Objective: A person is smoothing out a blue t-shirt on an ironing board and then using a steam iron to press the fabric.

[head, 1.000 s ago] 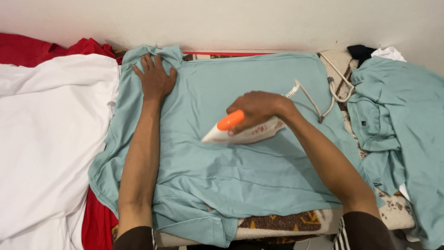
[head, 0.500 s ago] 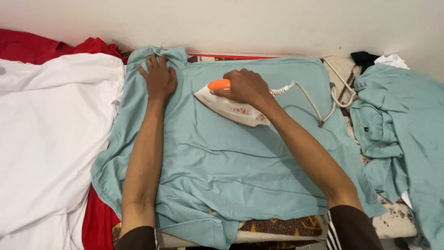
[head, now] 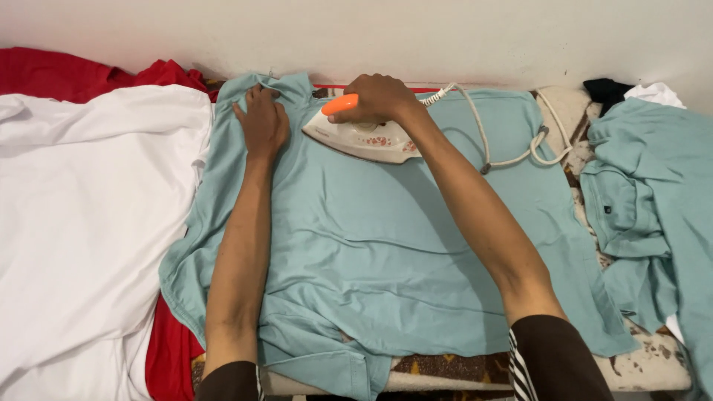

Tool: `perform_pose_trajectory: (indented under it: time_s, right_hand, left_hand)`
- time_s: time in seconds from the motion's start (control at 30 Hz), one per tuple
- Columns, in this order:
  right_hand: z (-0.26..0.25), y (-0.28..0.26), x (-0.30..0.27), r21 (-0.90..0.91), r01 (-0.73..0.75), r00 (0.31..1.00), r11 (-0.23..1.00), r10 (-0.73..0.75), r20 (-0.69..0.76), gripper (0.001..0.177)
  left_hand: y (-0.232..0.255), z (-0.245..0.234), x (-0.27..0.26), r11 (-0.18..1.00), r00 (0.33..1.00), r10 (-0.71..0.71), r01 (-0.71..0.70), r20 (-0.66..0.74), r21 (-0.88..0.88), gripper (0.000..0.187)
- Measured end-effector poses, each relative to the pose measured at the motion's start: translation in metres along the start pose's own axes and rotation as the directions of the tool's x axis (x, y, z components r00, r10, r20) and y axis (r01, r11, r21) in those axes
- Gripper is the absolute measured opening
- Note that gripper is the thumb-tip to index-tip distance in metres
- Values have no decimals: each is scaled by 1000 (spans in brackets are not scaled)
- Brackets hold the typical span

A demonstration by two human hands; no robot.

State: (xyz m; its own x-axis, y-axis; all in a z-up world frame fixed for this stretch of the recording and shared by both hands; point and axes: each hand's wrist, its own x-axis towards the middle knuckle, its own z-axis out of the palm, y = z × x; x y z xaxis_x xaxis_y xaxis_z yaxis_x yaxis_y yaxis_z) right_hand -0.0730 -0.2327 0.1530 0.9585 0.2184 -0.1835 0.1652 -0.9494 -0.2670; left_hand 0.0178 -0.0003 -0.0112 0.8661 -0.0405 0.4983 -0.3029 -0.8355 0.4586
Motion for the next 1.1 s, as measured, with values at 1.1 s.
perform_pose_trajectory:
  time_s: [1.1]
  right_hand:
    - [-55, 211, -169, 113, -320, 896, 940, 262, 359, 39]
  left_hand:
    - [-22, 11, -2, 986, 987, 157, -158, 32, 50, 29]
